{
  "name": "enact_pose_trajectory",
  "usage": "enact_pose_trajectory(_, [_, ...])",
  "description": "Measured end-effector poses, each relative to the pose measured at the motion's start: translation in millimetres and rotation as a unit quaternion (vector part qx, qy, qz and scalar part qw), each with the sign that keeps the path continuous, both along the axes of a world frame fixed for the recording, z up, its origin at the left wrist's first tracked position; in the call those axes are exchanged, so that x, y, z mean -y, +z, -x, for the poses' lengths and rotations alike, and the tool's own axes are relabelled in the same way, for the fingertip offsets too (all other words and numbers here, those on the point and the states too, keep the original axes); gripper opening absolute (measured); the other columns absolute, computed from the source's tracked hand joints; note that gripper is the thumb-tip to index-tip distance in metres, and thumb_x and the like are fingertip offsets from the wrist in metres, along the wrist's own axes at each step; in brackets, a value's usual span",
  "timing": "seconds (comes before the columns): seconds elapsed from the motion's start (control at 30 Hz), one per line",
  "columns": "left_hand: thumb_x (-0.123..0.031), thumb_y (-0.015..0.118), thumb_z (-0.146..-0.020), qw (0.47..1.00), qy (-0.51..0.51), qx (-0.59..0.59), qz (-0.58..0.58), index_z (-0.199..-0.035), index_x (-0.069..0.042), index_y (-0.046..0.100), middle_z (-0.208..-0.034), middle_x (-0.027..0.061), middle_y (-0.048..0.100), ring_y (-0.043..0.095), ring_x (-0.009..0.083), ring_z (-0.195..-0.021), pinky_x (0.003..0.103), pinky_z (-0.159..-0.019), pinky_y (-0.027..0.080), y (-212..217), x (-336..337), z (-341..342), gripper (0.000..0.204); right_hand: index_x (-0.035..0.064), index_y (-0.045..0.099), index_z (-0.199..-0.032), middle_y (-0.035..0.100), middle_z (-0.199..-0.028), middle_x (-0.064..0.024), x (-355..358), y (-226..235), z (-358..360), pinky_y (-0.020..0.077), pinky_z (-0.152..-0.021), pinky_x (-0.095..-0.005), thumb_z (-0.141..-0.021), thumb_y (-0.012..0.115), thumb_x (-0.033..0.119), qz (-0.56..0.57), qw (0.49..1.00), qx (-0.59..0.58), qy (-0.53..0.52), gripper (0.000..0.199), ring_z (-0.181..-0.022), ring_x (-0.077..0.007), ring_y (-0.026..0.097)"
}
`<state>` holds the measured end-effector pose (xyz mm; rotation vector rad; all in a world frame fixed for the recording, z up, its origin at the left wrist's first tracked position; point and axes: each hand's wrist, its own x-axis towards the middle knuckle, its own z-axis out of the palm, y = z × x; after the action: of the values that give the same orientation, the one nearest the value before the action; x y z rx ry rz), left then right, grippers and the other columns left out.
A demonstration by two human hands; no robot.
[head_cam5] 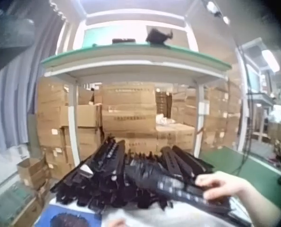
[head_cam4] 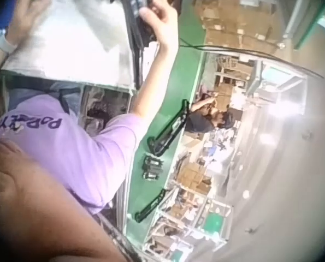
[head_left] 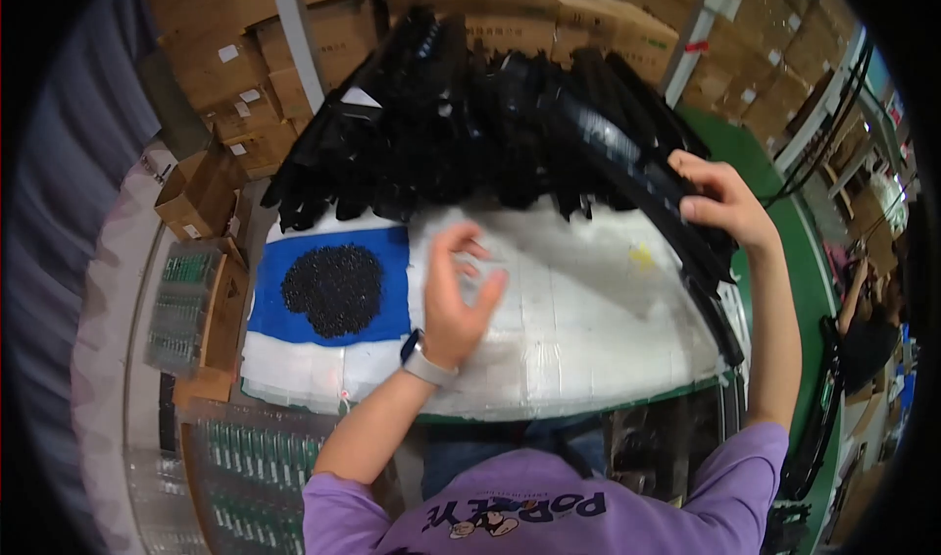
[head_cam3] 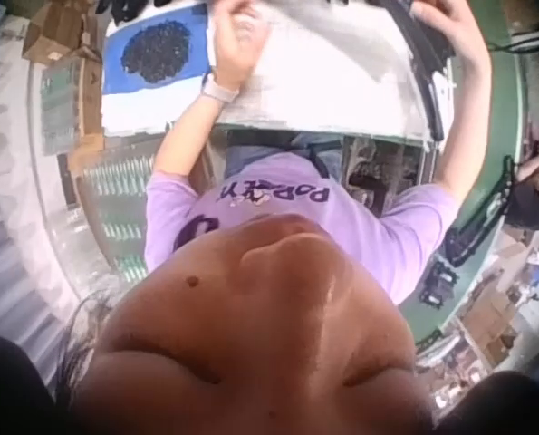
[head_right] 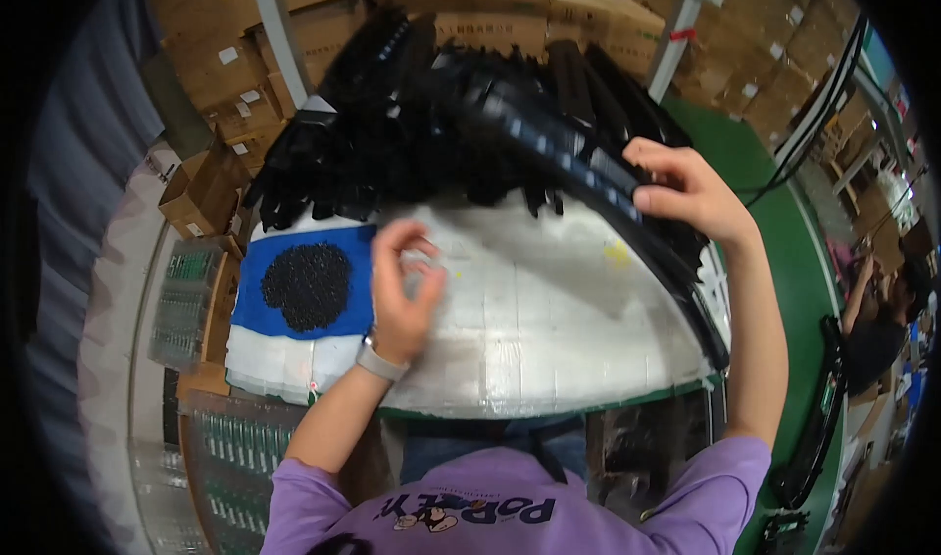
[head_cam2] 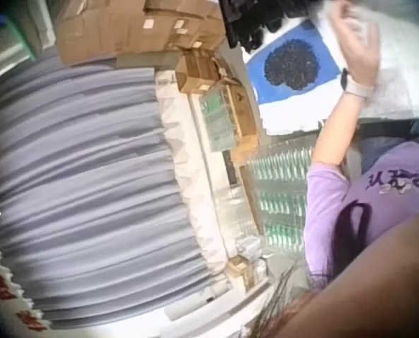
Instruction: Assemble toner cartridges by installing circuit boards and securing them with screws using an electric screwdriver at a manufacturing workstation.
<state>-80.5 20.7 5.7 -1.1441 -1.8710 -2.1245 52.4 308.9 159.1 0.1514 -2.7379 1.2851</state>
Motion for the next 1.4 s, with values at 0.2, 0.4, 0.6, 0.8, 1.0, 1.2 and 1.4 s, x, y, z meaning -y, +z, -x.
enact_pose_trajectory(0.2, [-0.041, 0.039, -0.097, 0.936, -0.169, 0.284, -0.117, -0.120, -0.001, 0.052, -0.114, 0.0116, 0.057, 0.054, 0.0202, -0.106, 0.032, -0.086, 0.045, -6.4, 2.6, 42.2, 0.048, -0.0040, 0.060, -0.084, 0.052, -0.095, -0.0074, 12.2, -71.4, -24.0, 0.0435, -0.070, -0.0302, -0.074, 0.065, 0.006, -0.044, 0.982, 0.149, 0.111, 0.015, -0.081, -0.0184, 0.053])
enact_pose_trajectory(0.4, [-0.017, 0.071, -0.080, 0.964, -0.167, 0.110, 0.177, -0.098, -0.004, 0.064, -0.103, 0.0025, 0.060, 0.054, 0.0110, -0.093, 0.025, -0.084, 0.041, -24.6, -11.9, 29.7, 0.024, -0.0043, 0.064, -0.081, 0.053, -0.119, -0.0125, 17.8, -114.3, -8.2, 0.0420, -0.096, -0.0389, -0.068, 0.067, 0.001, -0.148, 0.985, 0.044, 0.081, 0.014, -0.116, -0.0302, 0.049])
enact_pose_trajectory(0.6, [-0.014, 0.071, -0.078, 0.944, -0.218, 0.207, 0.138, -0.098, -0.008, 0.065, -0.102, 0.0016, 0.060, 0.053, 0.0124, -0.097, 0.027, -0.085, 0.039, -10.0, -8.7, 26.0, 0.022, -0.0008, 0.065, -0.082, 0.045, -0.135, -0.0156, 33.2, -112.1, -53.4, 0.0347, -0.107, -0.0415, -0.066, 0.066, -0.001, -0.171, 0.985, 0.012, -0.002, 0.016, -0.134, -0.0358, 0.035])
enact_pose_trajectory(0.8, [-0.025, 0.076, -0.065, 0.905, -0.119, -0.249, 0.324, -0.098, -0.008, 0.063, -0.107, 0.0074, 0.057, 0.053, 0.0313, -0.106, 0.054, -0.098, 0.032, 9.0, -8.3, -1.0, 0.040, 0.0061, 0.063, -0.102, 0.052, -0.121, -0.0179, 57.6, -137.2, -58.1, 0.0429, -0.097, -0.0426, -0.066, 0.066, -0.002, -0.249, 0.949, -0.105, -0.164, 0.037, -0.114, -0.0380, 0.050])
enact_pose_trajectory(1.0, [-0.029, 0.074, -0.070, 0.897, -0.049, -0.194, 0.393, -0.102, -0.009, 0.063, -0.126, 0.0094, 0.050, 0.040, 0.0329, -0.128, 0.067, -0.103, 0.019, 0.8, -4.1, -4.1, 0.039, 0.0076, 0.067, -0.097, 0.059, -0.091, -0.0089, 64.5, -152.6, -33.3, 0.0481, -0.074, -0.0373, -0.066, 0.065, 0.002, -0.291, 0.927, -0.131, -0.196, 0.032, -0.086, -0.0266, 0.059])
enact_pose_trajectory(1.2, [-0.024, 0.071, -0.074, 0.883, -0.005, -0.250, 0.397, -0.102, -0.009, 0.060, -0.131, 0.0130, 0.045, 0.034, 0.0377, -0.131, 0.066, -0.101, 0.024, -18.9, -2.1, 3.1, 0.034, 0.0056, 0.067, -0.093, 0.063, -0.084, -0.0097, 76.9, -81.2, 13.6, 0.0516, -0.068, -0.0370, -0.070, 0.069, 0.006, -0.262, 0.946, -0.106, -0.158, 0.023, -0.077, -0.0282, 0.063])
enact_pose_trajectory(1.4, [-0.017, 0.071, -0.072, 0.919, 0.003, -0.243, 0.311, -0.094, -0.004, 0.061, -0.124, 0.0156, 0.051, 0.041, 0.0381, -0.126, 0.055, -0.097, 0.034, -16.2, -5.7, 3.2, 0.027, 0.0057, 0.066, -0.088, 0.067, -0.086, -0.0119, 40.4, -19.5, 139.7, 0.0525, -0.069, -0.0395, -0.078, 0.067, 0.023, -0.397, 0.847, -0.237, -0.264, 0.020, -0.077, -0.0301, 0.065])
